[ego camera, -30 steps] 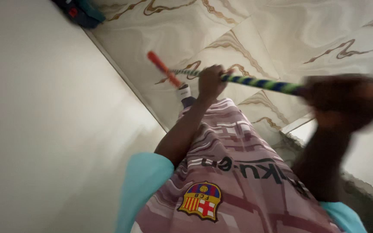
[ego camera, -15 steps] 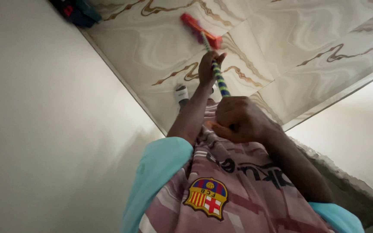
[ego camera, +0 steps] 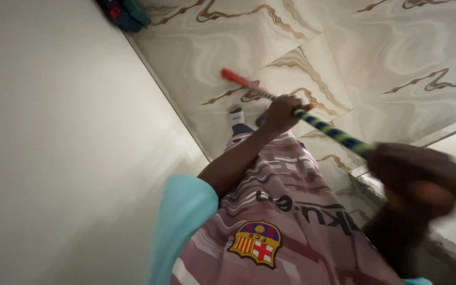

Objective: The person sweeps the floor with a broom and moves several storage cases and a can aside to reach different parts of the floor.

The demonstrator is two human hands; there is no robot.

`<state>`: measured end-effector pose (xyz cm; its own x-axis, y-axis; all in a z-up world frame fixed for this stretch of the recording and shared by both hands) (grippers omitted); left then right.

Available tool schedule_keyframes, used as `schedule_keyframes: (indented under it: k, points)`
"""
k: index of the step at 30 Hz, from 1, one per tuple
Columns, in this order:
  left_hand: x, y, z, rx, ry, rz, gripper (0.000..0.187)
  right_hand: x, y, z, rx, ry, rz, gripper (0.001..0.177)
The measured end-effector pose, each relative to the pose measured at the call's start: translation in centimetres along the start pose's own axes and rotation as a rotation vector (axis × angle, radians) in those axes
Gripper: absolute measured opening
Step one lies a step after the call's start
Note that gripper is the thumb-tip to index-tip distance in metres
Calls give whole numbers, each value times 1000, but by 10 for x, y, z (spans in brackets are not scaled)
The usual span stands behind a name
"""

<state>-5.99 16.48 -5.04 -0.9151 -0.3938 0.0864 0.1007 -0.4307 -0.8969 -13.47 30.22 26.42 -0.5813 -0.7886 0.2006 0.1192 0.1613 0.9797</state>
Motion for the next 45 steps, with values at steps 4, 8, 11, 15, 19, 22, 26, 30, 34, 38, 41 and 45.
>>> schedule_keyframes:
  k: [4, 8, 11, 15, 19, 22, 26, 30, 34, 38, 41, 45]
  points:
    - [-18, 38, -4, 14, 124, 156, 50, 24, 4, -52, 96, 139, -109, 38]
    - [-3, 78, -4, -8, 148, 135, 50, 42, -27, -57, -174, 538, 18, 39]
    - [25, 108, -5, -121, 143, 62, 47, 41, -60, -84, -262, 624, 62, 49]
    - [44, 92, 4, -27, 50, 91, 41, 47, -52, -85, -240, 558, 72, 44]
    - [48, 14, 14, -132, 15, -68, 38, 46, 15, -56, -526, 561, 114, 43]
    - [38, -28, 14, -103, 164, -58, 48, 44, 53, -42, -183, 386, 46, 46]
    - [26, -33, 3, 81, 224, -123, 46, 47, 43, -28, -160, 367, -51, 40]
    - [30, -2, -12, 209, 311, -131, 42, 53, -6, -16, -41, 446, -39, 48]
    - [36, 19, -10, 56, 199, -206, 30, 55, -51, -9, -96, 551, -11, 45]
    - [49, 46, -11, -3, 172, -212, 21, 50, -72, -13, -199, 512, -21, 40]
    - [87, 66, -19, 101, 194, -221, 29, 58, -84, -10, -267, 453, -11, 41]
    - [119, 44, -11, 140, 86, -281, 27, 66, -67, 1, -309, 363, 16, 47]
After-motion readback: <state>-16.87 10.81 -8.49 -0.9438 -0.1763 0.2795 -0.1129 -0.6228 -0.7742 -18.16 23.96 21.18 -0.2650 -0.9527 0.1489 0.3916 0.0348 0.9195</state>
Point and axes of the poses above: each hand's wrist, its own x-axis towards the middle knuckle, its own z-axis out of the back of the hand, y = z × x, the point moved 2 cm from there along x, towards the middle knuckle, and after that the axes turned 9 degrees about y, right-handed, at the moved point
